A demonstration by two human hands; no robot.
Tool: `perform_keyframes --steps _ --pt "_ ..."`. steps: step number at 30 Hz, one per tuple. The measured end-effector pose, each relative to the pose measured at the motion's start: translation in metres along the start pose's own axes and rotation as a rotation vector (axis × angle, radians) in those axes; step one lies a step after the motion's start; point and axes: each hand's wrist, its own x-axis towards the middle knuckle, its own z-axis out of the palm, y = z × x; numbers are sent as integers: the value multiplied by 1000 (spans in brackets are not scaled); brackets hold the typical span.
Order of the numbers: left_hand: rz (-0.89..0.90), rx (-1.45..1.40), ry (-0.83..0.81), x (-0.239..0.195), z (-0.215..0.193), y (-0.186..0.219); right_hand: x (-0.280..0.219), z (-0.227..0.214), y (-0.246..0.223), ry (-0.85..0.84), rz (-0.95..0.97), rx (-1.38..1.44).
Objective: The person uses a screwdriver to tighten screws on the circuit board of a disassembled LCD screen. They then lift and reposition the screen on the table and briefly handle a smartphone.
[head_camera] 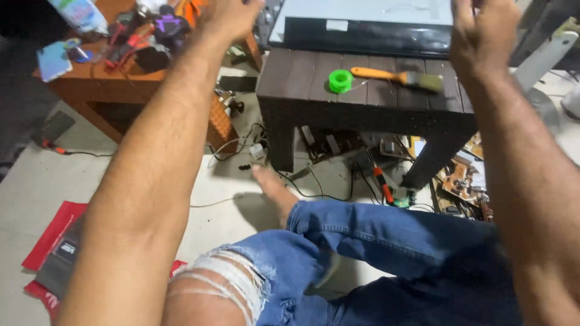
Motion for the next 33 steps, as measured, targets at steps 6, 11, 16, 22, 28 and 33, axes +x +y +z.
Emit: perform_keyframes --steps 6,11,16,22,28,33 --pt "244 208 -30 33 6 -1 -12 -38 33 84 21 -84" --pt "111 68 -234 106 80 -41 -34 -41 82 89 135 -162" --pt "-210 -85 -315 86 98 -13 -45 -9 131 -28 593 -130" --pt "-128 -426 -142 110 153 -42 -24 2 92 -228 819 -58" --pt "-210 -448 -140 105 150 -39 -7 1 70 -370 813 -162" --pt "-210 -482 -140 96 129 -22 10 -2 34 -392 915 -176"
